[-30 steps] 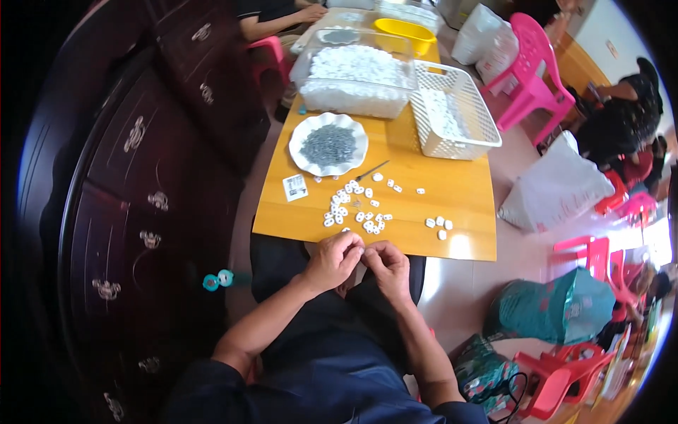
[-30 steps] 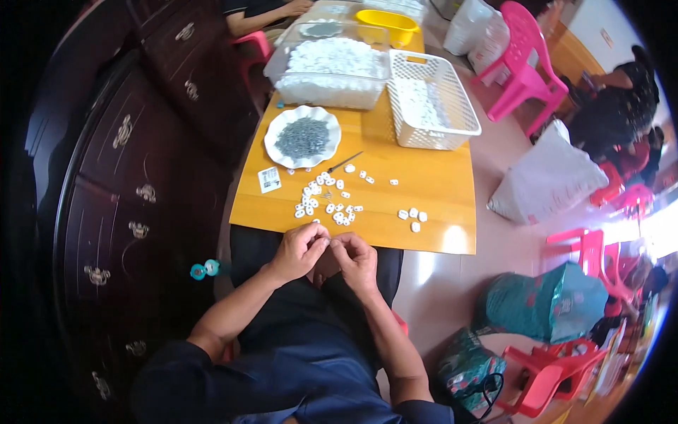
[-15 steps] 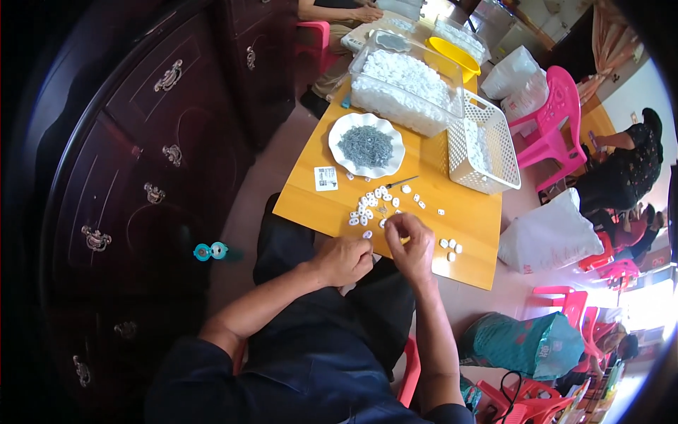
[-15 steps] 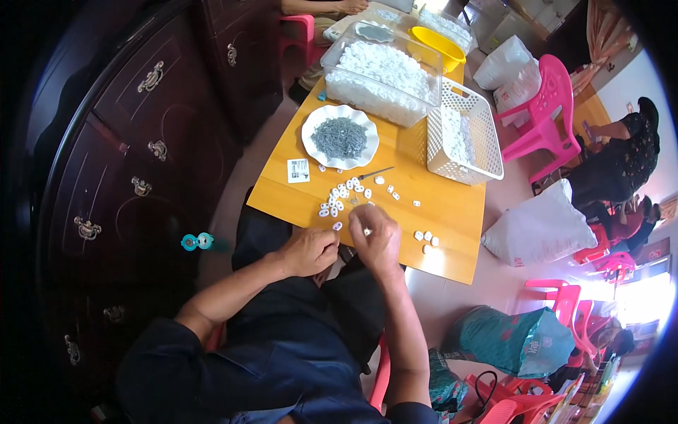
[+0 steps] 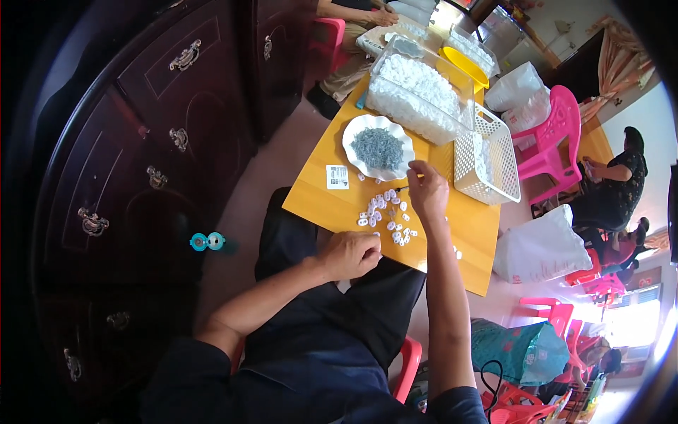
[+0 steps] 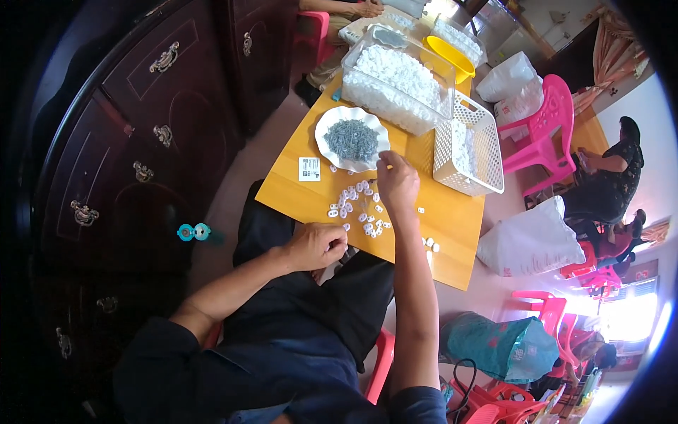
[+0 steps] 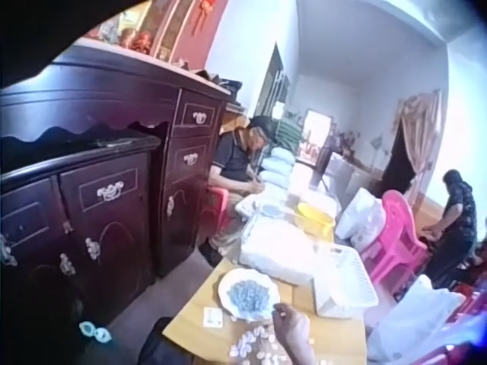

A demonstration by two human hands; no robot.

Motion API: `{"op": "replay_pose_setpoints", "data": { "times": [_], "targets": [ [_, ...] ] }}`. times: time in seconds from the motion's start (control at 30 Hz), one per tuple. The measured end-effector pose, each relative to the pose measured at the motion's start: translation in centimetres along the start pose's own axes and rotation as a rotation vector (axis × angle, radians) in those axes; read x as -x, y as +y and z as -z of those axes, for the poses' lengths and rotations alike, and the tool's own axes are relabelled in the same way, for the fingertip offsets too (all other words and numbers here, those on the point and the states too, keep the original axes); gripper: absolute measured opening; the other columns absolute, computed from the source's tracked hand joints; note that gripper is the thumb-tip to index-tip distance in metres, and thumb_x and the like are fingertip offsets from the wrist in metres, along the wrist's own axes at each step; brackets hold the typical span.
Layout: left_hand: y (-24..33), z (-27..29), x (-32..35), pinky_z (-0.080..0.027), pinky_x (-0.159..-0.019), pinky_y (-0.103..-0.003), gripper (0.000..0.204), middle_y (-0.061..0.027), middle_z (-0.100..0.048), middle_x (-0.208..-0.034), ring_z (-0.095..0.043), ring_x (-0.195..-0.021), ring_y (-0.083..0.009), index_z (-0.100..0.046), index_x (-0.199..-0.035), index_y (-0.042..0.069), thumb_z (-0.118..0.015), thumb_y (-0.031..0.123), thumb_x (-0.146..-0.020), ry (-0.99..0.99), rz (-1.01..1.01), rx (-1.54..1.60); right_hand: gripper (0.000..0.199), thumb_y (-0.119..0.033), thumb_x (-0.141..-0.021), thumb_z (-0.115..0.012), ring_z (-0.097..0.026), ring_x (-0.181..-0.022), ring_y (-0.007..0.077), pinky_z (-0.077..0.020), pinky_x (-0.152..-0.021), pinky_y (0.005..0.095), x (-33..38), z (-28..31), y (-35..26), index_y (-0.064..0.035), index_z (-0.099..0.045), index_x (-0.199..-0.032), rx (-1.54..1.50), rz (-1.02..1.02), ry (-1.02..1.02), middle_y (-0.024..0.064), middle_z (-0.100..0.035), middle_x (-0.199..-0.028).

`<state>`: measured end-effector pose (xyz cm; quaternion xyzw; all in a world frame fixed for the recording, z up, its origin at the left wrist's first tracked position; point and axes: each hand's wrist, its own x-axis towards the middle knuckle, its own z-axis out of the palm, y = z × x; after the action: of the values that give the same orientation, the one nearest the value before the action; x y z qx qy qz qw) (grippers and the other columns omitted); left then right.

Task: The recorder is manually assembling small white plastic components by inserting small black pins into them at a table.

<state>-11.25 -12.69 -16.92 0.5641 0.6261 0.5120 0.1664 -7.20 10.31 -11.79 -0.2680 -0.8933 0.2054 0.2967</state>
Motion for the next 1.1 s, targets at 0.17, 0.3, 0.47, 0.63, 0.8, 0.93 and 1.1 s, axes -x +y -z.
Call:
{"op": "replay_pose_setpoints", "data": {
  "times": [0.17,0.3,0.47,0.63,0.8,0.93,1.1],
  "targets": [
    [-0.5,0.6,0.0,-0.052,-0.065,-0.043,0.012,-0.0122,-0.066,-0.077,-0.068,-0.073,-0.0323,-0.059,-0.083,0.005,-0.066,0.013,-0.088,0.016,0.018,-0.007,0.012,-0.011,-0.09,-0.07,-0.072,-0.069,0.0277,-0.0558,-0.066,0.0364,6.1,2.3,1.1,-0.0031,-0.075,-0.097,-0.104,-0.081,0.006,0.0165,-0.074,-0.088],
    [-0.6,0.4,-0.1,-0.052,-0.065,-0.04,0.01,-0.0123,-0.067,-0.078,-0.069,-0.074,-0.0309,-0.061,-0.085,0.004,-0.066,0.012,-0.088,-0.027,0.037,-0.009,0.01,-0.01,-0.088,-0.074,-0.069,-0.065,0.0264,-0.0548,-0.063,0.0366,11.2,3.1,0.5,-0.0025,-0.075,-0.094,-0.101,-0.152,-0.094,0.0153,-0.073,-0.088],
    [-0.6,0.0,0.0,-0.053,-0.066,-0.039,0.009,-0.013,-0.069,-0.078,-0.07,-0.074,-0.0308,-0.064,-0.085,0.003,-0.067,0.012,-0.087,-0.048,0.042,-0.025,0.013,-0.016,-0.087,-0.077,-0.069,-0.068,0.0254,-0.0542,-0.063,0.037,13.6,2.8,-0.7,-0.005,-0.074,-0.093,-0.081,-0.186,-0.098,0.0127,-0.07,-0.084],
    [-0.6,-0.1,-0.1,-0.053,-0.064,-0.042,0.009,-0.0126,-0.069,-0.076,-0.07,-0.071,-0.0329,-0.064,-0.082,0.006,-0.066,0.013,-0.086,-0.035,0.056,-0.012,0.012,-0.018,-0.089,-0.075,-0.07,-0.072,0.0291,-0.0542,-0.065,0.0403,14.5,2.4,-0.2,-0.0079,-0.073,-0.096,-0.03,-0.151,-0.059,0.0117,-0.068,-0.086],
    [-0.7,-0.1,0.0,-0.053,-0.063,-0.042,0.009,-0.0123,-0.07,-0.075,-0.07,-0.07,-0.0323,-0.064,-0.081,0.006,-0.067,0.013,-0.086,-0.045,0.077,-0.006,0.011,-0.017,-0.089,-0.074,-0.068,-0.075,0.0332,-0.0537,-0.066,0.0428,14.6,2.1,0.3,-0.0073,-0.07,-0.093,-0.008,-0.137,-0.054,0.0131,-0.068,-0.088],
    [-0.4,-0.1,-0.1,-0.053,-0.062,-0.042,0.008,-0.0127,-0.069,-0.075,-0.07,-0.07,-0.0322,-0.064,-0.081,0.006,-0.067,0.011,-0.086,-0.055,0.076,-0.022,0.012,-0.014,-0.088,-0.074,-0.067,-0.075,0.0373,-0.0533,-0.067,0.0453,14.6,2.1,0.8,-0.0052,-0.067,-0.093,0.013,-0.095,-0.059,0.0154,-0.068,-0.088],
    [-0.4,-0.4,0.1,-0.053,-0.061,-0.039,0.007,-0.013,-0.07,-0.075,-0.07,-0.067,-0.029,-0.067,-0.085,0.005,-0.069,0.011,-0.086,-0.042,0.105,0.034,0.014,-0.012,-0.091,-0.073,-0.066,-0.073,0.0231,-0.0518,-0.064,0.037,15.7,2.9,0.4,-0.0028,-0.063,-0.093,-0.218,-0.229,-0.015,0.0097,-0.065,-0.083]
  ]
}}
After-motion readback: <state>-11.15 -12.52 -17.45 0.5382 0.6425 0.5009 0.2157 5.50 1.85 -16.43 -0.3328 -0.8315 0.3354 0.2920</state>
